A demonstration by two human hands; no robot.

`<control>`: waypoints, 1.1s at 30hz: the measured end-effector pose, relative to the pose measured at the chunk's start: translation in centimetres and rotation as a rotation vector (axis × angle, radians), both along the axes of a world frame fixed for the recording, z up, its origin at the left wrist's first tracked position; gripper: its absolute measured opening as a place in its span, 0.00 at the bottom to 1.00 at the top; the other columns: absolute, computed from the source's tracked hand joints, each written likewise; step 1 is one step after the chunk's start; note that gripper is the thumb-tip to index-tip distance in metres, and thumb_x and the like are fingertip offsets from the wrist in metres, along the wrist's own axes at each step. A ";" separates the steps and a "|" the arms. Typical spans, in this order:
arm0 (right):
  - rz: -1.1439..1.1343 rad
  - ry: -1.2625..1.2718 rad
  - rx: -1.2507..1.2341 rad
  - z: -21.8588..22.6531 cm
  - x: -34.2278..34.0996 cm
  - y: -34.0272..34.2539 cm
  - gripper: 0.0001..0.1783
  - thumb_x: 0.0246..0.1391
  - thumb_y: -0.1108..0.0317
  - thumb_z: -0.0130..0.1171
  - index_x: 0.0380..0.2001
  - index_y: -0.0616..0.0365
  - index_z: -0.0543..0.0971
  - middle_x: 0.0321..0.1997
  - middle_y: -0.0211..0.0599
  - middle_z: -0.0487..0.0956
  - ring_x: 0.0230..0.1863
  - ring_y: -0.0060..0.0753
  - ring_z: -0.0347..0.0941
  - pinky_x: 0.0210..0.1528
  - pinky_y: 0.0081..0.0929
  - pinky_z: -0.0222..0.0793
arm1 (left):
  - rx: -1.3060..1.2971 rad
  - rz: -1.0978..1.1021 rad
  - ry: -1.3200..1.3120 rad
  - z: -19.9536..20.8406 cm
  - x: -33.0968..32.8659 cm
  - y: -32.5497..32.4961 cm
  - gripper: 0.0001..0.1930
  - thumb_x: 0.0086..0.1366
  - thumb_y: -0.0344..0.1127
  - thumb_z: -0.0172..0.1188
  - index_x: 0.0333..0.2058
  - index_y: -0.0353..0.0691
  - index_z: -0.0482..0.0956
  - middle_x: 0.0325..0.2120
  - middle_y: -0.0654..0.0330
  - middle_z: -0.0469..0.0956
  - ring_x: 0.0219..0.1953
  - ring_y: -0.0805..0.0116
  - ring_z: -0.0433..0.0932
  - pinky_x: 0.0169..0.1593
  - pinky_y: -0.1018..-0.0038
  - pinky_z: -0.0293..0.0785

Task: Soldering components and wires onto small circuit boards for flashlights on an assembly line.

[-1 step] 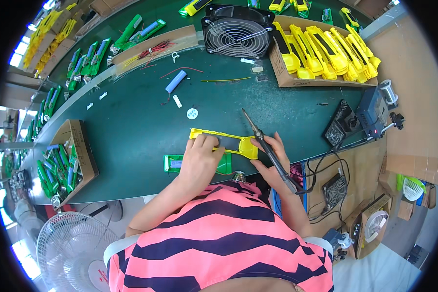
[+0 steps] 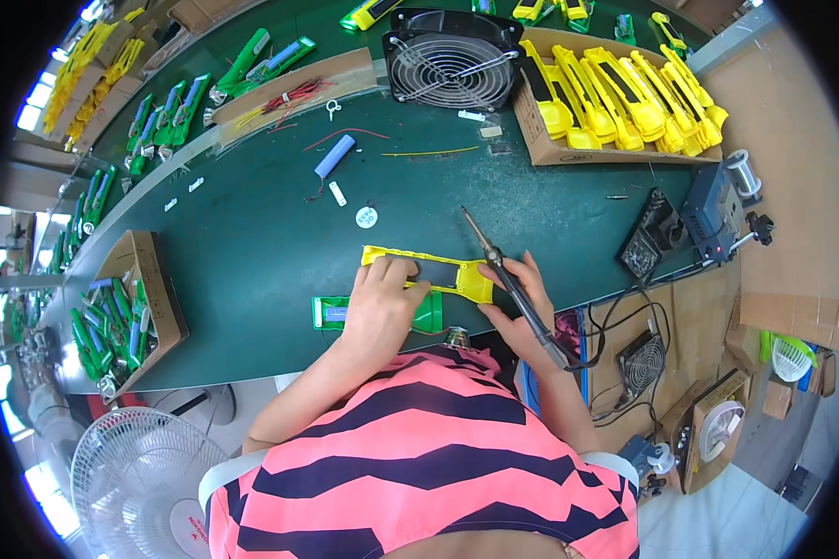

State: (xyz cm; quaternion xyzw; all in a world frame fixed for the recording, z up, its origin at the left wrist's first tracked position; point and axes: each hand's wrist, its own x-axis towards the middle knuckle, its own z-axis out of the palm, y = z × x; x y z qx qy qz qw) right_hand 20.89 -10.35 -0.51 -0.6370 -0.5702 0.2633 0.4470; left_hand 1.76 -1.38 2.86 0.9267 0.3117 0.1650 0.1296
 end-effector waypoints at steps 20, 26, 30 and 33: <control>0.224 -0.157 0.246 3.3 1.8 2.8 0.10 0.41 0.70 0.60 0.30 0.58 0.74 0.27 0.34 0.79 0.32 0.35 0.75 0.53 0.44 0.60 | -0.120 0.112 0.002 -1.6 0.8 1.1 0.04 0.43 0.23 0.52 0.21 0.37 0.74 0.19 0.55 0.70 0.26 0.58 0.73 0.33 0.66 0.66; 0.091 0.456 -0.049 2.4 2.0 2.6 0.09 0.45 0.79 0.55 0.33 0.66 0.72 0.30 0.40 0.76 0.25 0.25 0.75 0.28 0.20 0.72 | -0.129 0.108 0.099 -1.1 1.1 1.4 0.05 0.43 0.24 0.52 0.21 0.37 0.74 0.19 0.54 0.70 0.25 0.58 0.73 0.34 0.66 0.67; 0.087 0.514 -0.088 1.3 1.7 3.0 0.10 0.46 0.72 0.58 0.32 0.67 0.74 0.27 0.36 0.76 0.24 0.22 0.75 0.26 0.16 0.70 | -0.132 0.103 0.120 -1.0 1.2 1.5 0.05 0.43 0.24 0.52 0.22 0.37 0.74 0.19 0.54 0.70 0.25 0.58 0.73 0.34 0.66 0.67; 0.080 0.529 -0.091 0.8 1.4 3.0 0.10 0.46 0.72 0.58 0.31 0.66 0.74 0.27 0.36 0.77 0.24 0.22 0.75 0.25 0.15 0.69 | -0.135 0.098 0.130 -1.0 1.2 1.5 0.05 0.44 0.24 0.51 0.22 0.37 0.75 0.20 0.54 0.70 0.25 0.58 0.73 0.34 0.66 0.67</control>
